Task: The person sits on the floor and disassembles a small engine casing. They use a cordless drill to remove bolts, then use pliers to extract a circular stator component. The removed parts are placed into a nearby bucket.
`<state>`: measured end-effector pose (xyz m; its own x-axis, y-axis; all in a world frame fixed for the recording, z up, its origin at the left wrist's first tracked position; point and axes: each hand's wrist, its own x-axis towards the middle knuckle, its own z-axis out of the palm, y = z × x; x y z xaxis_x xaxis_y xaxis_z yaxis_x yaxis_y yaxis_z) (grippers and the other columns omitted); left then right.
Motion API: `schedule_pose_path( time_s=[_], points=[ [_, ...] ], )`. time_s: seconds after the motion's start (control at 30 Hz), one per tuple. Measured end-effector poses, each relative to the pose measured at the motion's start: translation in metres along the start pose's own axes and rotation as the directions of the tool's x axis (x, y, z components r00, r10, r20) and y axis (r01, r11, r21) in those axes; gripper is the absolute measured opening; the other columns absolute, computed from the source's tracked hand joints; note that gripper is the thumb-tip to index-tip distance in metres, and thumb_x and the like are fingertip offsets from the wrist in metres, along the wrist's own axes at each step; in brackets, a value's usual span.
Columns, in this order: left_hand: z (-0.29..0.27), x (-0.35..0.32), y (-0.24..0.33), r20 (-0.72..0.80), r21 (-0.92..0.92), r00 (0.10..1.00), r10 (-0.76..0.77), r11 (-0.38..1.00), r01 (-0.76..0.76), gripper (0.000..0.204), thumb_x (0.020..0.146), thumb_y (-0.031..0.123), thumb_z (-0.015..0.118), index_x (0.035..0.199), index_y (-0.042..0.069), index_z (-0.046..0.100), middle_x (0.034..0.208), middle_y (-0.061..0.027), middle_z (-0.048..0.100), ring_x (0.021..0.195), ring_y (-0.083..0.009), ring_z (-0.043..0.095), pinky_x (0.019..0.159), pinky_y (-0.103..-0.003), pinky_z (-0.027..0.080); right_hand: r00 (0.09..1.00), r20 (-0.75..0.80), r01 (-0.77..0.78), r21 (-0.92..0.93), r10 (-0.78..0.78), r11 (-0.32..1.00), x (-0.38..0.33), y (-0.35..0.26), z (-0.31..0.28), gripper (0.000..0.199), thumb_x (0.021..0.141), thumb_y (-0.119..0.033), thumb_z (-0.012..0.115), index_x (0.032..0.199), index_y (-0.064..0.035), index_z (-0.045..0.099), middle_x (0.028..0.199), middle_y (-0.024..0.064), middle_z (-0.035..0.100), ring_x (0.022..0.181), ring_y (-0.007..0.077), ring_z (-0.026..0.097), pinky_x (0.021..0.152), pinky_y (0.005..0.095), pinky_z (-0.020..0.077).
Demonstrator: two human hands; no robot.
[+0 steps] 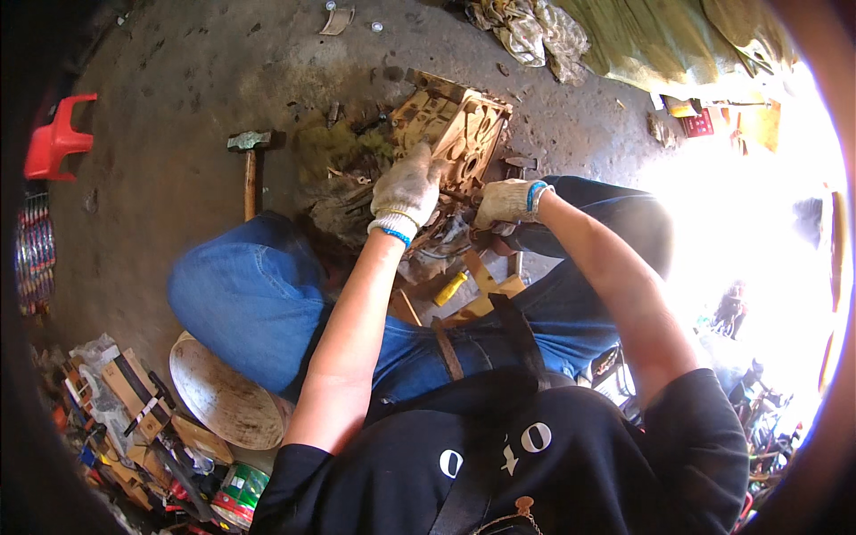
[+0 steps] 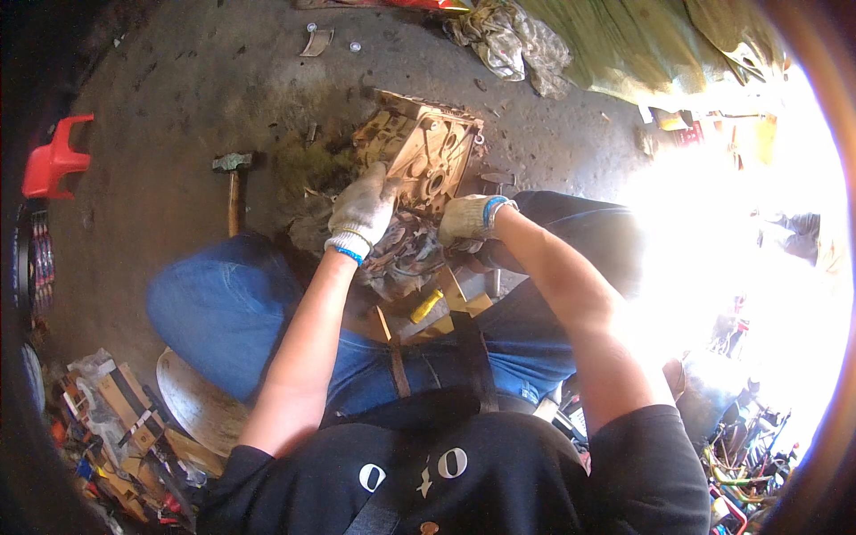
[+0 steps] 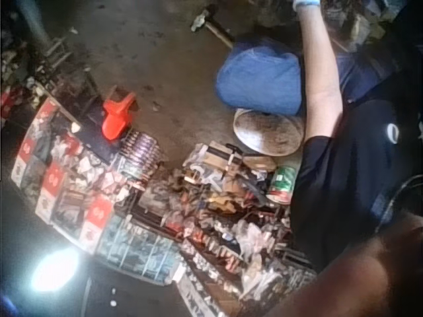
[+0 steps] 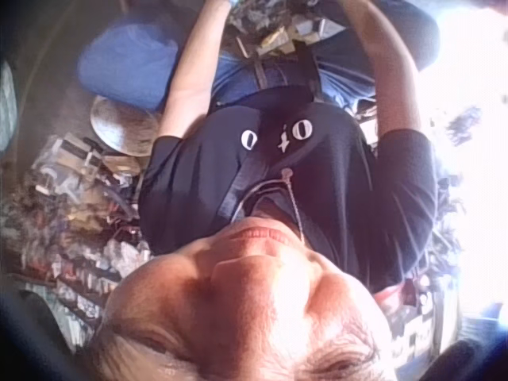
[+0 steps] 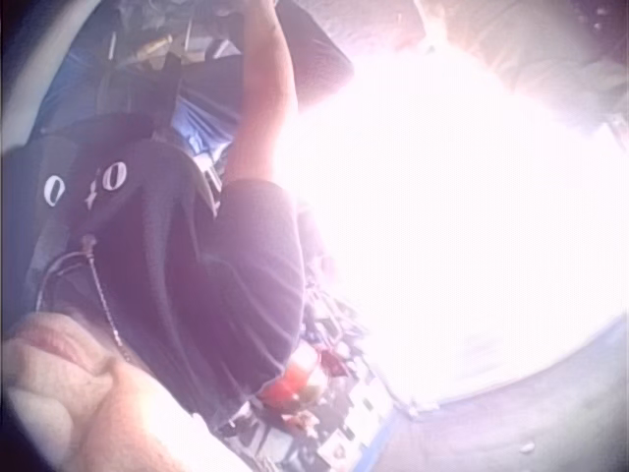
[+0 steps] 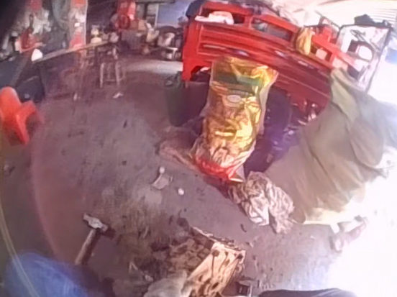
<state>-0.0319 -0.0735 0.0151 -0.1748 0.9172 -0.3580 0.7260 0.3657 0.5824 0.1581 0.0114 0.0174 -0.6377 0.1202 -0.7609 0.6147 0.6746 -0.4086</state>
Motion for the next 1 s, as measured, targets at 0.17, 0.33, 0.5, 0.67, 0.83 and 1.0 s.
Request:
schedule_pose_path(
  time_s=[0.17,0.33,0.5,0.67,0.83,1.0],
  points=[
    [-0.009,0.005,-0.009,-0.123,-0.086,0.992,0.0,0.996,-0.011,0.047,0.095,0.051,0.054,0.105,0.005,0.057,0.098,-0.024,0.067,0.094,-0.0459,0.063,0.078,-0.053,0.048,0.996,0.002,0.074,0.486,-0.086,0.871,0.0,-0.001,0.013,0.007,0.08,-0.009,0.063,0.078,-0.0048,0.068,0.071,0.0089,0.067,0.067,0.0234,0.064,0.06,0.0359,0.0469],
    [-0.018,0.01,-0.01,-0.132,-0.001,0.991,-0.035,0.999,0.035,0.056,0.088,0.061,0.061,0.104,0.007,0.065,0.101,-0.0206,0.069,0.093,-0.042,0.066,0.079,-0.049,0.051,0.995,0.03,-0.086,0.701,0.091,0.708,-0.008,-0.024,0.011,0.014,0.076,-0.016,0.066,0.076,-0.002,0.066,0.062,0.008,0.059,0.056,0.0203,0.061,0.053,0.035,0.045],
    [-0.017,0.013,-0.007,-0.155,-0.043,0.985,-0.069,0.997,0.063,0.061,0.084,0.066,0.06,0.098,0.006,0.067,0.096,-0.0213,0.069,0.094,-0.0412,0.065,0.078,-0.048,0.049,0.974,-0.173,0.19,0.289,-0.144,0.938,-0.002,-0.023,0.021,0.015,0.072,-0.012,0.066,0.067,-0.001,0.058,0.062,0.0108,0.059,0.06,0.0243,0.062,0.057,0.04,0.0482],
    [-0.018,0.018,-0.009,-0.16,0.018,0.985,-0.067,0.997,0.071,0.061,0.086,0.066,0.057,0.101,0.008,0.066,0.099,-0.0202,0.069,0.093,-0.0418,0.065,0.079,-0.051,0.05,0.953,-0.222,0.173,-0.153,-0.205,0.973,0.027,-0.032,0.056,0.018,0.072,-0.009,0.073,0.09,-0.0057,0.073,0.086,0.0163,0.072,0.09,0.0353,0.07,0.083,0.0423,0.0548],
    [-0.022,0.02,-0.006,-0.131,-0.007,0.983,-0.129,0.992,0.129,0.063,0.085,0.068,0.057,0.101,0.008,0.067,0.097,-0.0199,0.069,0.092,-0.0412,0.065,0.078,-0.05,0.05,0.849,-0.269,-0.193,0.643,0.454,0.741,0.046,-0.051,0.074,0.035,0.08,-0.009,0.061,0.11,0.0074,0.063,0.105,0.0294,0.067,0.103,0.0379,0.066,0.092,0.0429,0.0514],
    [-0.014,0.024,-0.006,-0.185,-0.05,0.969,-0.165,0.986,0.158,0.063,0.084,0.069,0.057,0.1,0.009,0.068,0.093,-0.0186,0.07,0.091,-0.0399,0.066,0.077,-0.05,0.05,0.784,-0.253,-0.23,0.729,0.566,0.645,0.053,-0.045,0.088,0.059,0.084,-0.022,0.057,0.137,0.0018,0.048,0.131,0.0259,0.058,0.124,0.0381,0.055,0.104,0.0413,0.0446]
  ],
)
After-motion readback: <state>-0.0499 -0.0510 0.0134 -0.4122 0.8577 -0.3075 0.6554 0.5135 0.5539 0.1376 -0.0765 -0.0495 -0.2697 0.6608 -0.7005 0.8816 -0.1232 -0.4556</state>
